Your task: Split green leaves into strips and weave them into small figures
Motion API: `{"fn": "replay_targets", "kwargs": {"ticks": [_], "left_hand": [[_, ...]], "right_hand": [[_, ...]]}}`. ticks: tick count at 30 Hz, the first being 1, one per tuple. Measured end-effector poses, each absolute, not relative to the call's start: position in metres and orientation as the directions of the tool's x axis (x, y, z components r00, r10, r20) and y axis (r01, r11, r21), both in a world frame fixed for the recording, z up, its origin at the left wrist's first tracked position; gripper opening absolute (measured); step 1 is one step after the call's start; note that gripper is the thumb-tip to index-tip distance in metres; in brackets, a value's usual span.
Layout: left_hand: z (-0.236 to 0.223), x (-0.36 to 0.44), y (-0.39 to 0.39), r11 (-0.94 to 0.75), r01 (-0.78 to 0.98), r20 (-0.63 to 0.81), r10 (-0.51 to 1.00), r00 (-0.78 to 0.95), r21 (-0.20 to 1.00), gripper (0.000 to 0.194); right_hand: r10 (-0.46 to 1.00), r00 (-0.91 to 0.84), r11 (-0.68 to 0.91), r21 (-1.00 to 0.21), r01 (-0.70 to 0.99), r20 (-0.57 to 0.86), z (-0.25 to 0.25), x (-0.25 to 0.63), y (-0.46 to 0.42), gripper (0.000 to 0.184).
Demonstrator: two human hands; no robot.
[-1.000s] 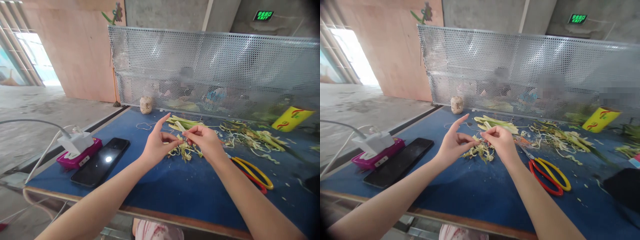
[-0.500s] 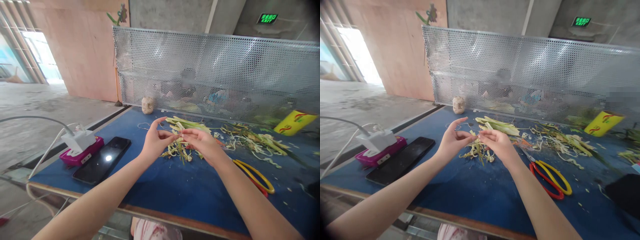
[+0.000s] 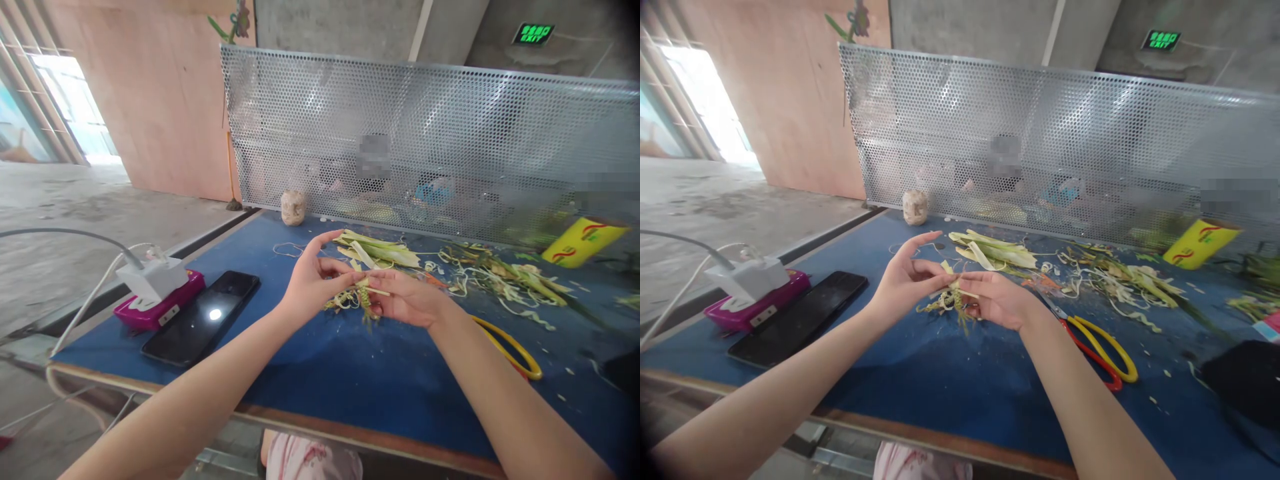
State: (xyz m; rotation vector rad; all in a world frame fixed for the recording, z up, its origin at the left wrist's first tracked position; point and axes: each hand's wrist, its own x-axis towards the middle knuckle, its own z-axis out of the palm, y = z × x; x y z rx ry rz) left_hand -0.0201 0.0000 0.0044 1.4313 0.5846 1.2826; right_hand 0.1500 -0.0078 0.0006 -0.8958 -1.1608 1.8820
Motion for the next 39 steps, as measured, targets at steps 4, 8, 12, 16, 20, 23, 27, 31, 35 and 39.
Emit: {"fn": "replay_targets", "kwargs": {"ticks": [4, 8, 12, 16, 20, 23, 27, 31, 35, 39], "left_hand": [[0.0045, -0.0198, 0.0007, -0.365, -0.277, 0.444, 0.838, 0.319, 0.889, 0.069], [0.0051, -0.0202, 0.0005, -0.379, -0.265, 0.455, 0.818, 0.351, 0.887, 0.068], [0.0055, -0.0202, -0.0013, -0.352, -0.292, 0.446, 0.809, 0.384, 0.889, 0.069], [0.0061, -0.0206, -0.0017, -0.310, -0.317, 0.423, 0.812, 0.403, 0.896, 0.069], [0.0080, -0.0216, -0.0012, -0.270, -0.336, 0.397, 0.824, 0.403, 0.902, 0.069], [0.0091, -0.0221, -0.0013, -0.257, -0.354, 0.391, 0.836, 0.385, 0.899, 0.070], [0.0094, -0.0227, -0.0025, -0.250, -0.358, 0.388, 0.834, 0.393, 0.900, 0.070], [0.0096, -0.0230, -0.0033, -0.234, -0.365, 0.389, 0.809, 0.441, 0.901, 0.073], [0.0107, -0.0232, -0.0029, -0.240, -0.369, 0.398, 0.802, 0.445, 0.898, 0.074], [0.0120, -0.0243, -0.0034, -0.225, -0.371, 0.386, 0.806, 0.449, 0.901, 0.076]], "right_hand": [[0.848, -0.492, -0.326, -0.927, -0.186, -0.200, 0.0004, 0.1508, -0.0076, 0.031], [0.856, -0.484, -0.303, -0.935, -0.185, -0.181, -0.0018, 0.1513, -0.0071, 0.029], [0.854, -0.482, -0.307, -0.937, -0.166, -0.194, -0.0030, 0.1505, -0.0076, 0.025], [0.860, -0.473, -0.299, -0.941, -0.157, -0.194, -0.0028, 0.1494, -0.0071, 0.026], [0.858, -0.495, -0.251, -0.952, -0.175, -0.135, -0.0040, 0.1495, -0.0054, 0.029], [0.851, -0.516, -0.233, -0.950, -0.207, -0.096, -0.0053, 0.1495, -0.0054, 0.026], [0.841, -0.534, -0.227, -0.951, -0.210, -0.083, -0.0048, 0.1485, -0.0081, 0.026], [0.826, -0.553, -0.246, -0.953, -0.175, -0.112, -0.0032, 0.1470, -0.0105, 0.027], [0.823, -0.555, -0.234, -0.962, -0.139, -0.120, -0.0023, 0.1460, -0.0113, 0.029], [0.826, -0.556, -0.213, -0.966, -0.149, -0.096, -0.0015, 0.1463, -0.0118, 0.027]]}}
